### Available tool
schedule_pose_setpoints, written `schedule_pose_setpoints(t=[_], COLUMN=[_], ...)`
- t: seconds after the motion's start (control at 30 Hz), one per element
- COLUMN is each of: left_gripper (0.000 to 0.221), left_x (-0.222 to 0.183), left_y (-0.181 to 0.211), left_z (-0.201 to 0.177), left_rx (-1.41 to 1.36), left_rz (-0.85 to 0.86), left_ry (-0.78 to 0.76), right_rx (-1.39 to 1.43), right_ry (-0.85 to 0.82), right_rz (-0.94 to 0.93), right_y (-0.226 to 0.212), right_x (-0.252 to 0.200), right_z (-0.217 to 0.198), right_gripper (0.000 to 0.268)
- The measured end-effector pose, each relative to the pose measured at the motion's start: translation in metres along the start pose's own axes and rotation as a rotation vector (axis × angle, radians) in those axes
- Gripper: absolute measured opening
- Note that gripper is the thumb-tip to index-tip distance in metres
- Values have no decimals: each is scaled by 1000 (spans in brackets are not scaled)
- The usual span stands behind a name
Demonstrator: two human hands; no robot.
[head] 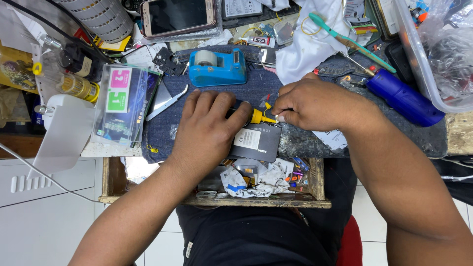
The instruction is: The person works on a mobile phone by prying open the back casing with a small tool and wiping the internal components.
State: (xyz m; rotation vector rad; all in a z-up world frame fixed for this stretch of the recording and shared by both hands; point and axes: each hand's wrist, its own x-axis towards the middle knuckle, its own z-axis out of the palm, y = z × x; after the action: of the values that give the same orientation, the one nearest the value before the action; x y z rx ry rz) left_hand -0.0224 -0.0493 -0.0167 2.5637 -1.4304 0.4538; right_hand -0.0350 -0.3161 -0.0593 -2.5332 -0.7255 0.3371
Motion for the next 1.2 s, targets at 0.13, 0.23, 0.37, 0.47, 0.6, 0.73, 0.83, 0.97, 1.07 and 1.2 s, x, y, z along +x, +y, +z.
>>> schedule_pose_setpoints(t=[0.13,0.23,0.37,0.47,0.6,0.73,0.83,0.97,1.07,1.2], left_gripper=[38,36,36,37,37,38,36,35,37,49], left_x=[1,3,3,4,4,4,5,5,-1,-24], left_y=[2,4,6,6,6,5,7,4,-11,-48], left_z=[-1,0,1,1,2,2,2,1,-3,-10], left_rx=[21,24,25,27,36,24,17,-25,-194,-426], left_rz=[16,30,31,31,32,38,35,-5,-153,-369], left_ry=[-23,-14,-18,-20,-25,-42,-24,-25,-19,118], right_rx=[-4,0,17,14,14,2,8,21,23,54], right_ry=[9,-1,-11,24,28,9,-5,35,20,27], right_rz=[-11,5,28,1,-23,-12,1,-28,-18,-5], right_y=[1,1,2,2,2,2,3,4,3,2], right_x=[0,1,1,0,0,0,1,0,-1,-1], right_z=[1,1,2,3,2,2,3,4,4,1], right_gripper=[20,19,19,19,18,18,17,18,18,18])
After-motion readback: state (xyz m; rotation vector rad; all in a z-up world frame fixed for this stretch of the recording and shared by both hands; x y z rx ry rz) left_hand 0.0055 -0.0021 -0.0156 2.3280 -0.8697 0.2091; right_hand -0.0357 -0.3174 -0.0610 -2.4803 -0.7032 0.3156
